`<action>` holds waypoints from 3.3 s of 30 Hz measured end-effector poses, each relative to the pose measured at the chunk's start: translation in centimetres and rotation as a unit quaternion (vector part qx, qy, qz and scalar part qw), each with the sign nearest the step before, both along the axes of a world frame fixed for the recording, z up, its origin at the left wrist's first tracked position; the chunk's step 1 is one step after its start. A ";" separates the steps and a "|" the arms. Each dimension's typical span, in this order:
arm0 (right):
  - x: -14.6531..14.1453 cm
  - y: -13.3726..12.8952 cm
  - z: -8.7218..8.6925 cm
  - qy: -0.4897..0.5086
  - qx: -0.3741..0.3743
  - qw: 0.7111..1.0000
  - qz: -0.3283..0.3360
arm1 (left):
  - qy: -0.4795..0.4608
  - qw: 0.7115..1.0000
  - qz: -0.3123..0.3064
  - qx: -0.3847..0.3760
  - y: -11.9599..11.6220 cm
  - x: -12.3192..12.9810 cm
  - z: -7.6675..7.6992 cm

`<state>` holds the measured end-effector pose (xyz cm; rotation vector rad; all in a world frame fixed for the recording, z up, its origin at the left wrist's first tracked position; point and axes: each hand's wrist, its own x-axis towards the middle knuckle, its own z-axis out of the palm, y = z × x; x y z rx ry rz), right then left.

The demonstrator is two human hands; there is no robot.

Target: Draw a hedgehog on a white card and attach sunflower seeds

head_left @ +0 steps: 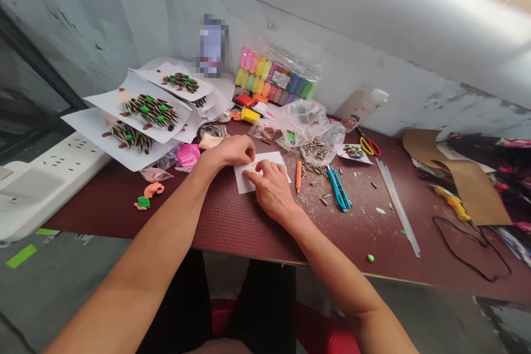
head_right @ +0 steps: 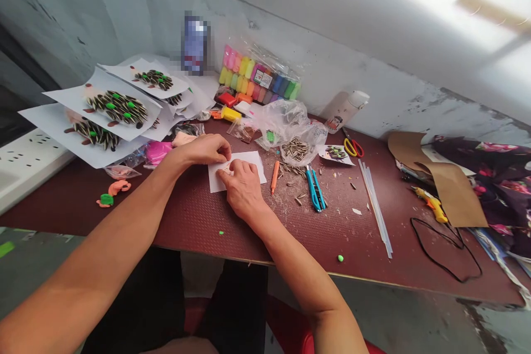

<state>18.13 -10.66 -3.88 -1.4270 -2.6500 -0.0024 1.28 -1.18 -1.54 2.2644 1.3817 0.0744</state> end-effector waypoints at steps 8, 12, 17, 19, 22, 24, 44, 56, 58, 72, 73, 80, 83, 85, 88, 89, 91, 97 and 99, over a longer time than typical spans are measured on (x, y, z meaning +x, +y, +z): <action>0.2 -0.1 0.3 0.011 -0.005 1.000 0.000 | -0.002 1.000 0.003 0.002 -0.1 0.1 0.1; 0.3 -0.1 0.5 0.024 -0.005 0.999 -0.026 | -0.006 1.000 0.002 0.003 -0.2 0.1 0.1; 0.5 0.0 0.7 0.013 -0.012 0.999 -0.033 | -0.008 1.000 -0.005 0.000 -0.1 -0.1 0.0; 0.7 0.2 0.7 0.009 -0.011 0.999 -0.047 | -0.004 1.000 -0.008 -0.003 0.0 0.0 0.1; 1.1 0.4 0.7 0.009 -0.005 0.998 -0.067 | 0.022 1.000 -0.009 -0.010 0.3 0.3 0.4; 1.4 0.5 0.7 0.014 -0.003 0.998 -0.066 | 0.040 0.999 -0.007 -0.003 0.5 0.6 0.5; 1.9 -0.1 1.1 0.052 0.019 0.995 -0.078 | 0.071 0.997 -0.002 0.020 1.3 -0.3 0.2; 1.9 0.4 1.5 0.077 -0.007 0.995 -0.063 | 0.094 0.995 -0.041 0.017 1.4 0.4 0.7; 1.9 0.7 2.1 0.070 -0.009 0.996 -0.060 | 0.074 0.996 -0.044 0.016 1.7 0.4 0.7; 2.1 2.2 0.7 0.062 0.006 0.998 0.009 | -0.069 0.994 -0.077 0.048 2.6 0.4 -1.2; 2.1 2.1 0.4 0.063 0.004 0.998 0.013 | -0.074 0.994 -0.071 0.047 2.5 0.3 -1.3; 2.1 1.9 0.2 0.058 -0.005 0.998 0.027 | -0.137 0.989 -0.048 0.040 2.6 -0.2 -1.9; 2.1 1.9 0.1 0.058 -0.002 0.998 0.035 | -0.136 0.989 -0.025 0.051 2.8 -0.3 -2.4; 2.1 1.9 0.1 0.057 -0.002 0.998 0.038 | -0.126 0.991 -0.024 0.048 2.9 -0.2 -2.6; 1.9 2.0 0.1 0.049 -0.011 0.998 0.038 | -0.116 0.992 -0.033 0.032 3.0 -0.3 -2.6; 1.8 2.0 0.1 0.046 -0.017 0.998 0.037 | -0.115 0.992 -0.035 0.028 3.0 -0.3 -2.4; 1.7 2.0 0.2 0.040 -0.029 0.998 0.032 | -0.116 0.992 -0.041 0.015 2.9 -0.5 -2.1; 1.4 2.0 0.4 0.036 -0.041 0.998 0.022 | -0.135 0.987 -0.062 -0.055 3.2 -1.4 -1.6; 1.4 2.0 0.4 0.034 -0.039 0.998 0.021 | -0.137 0.986 -0.063 -0.066 3.3 -1.5 -1.8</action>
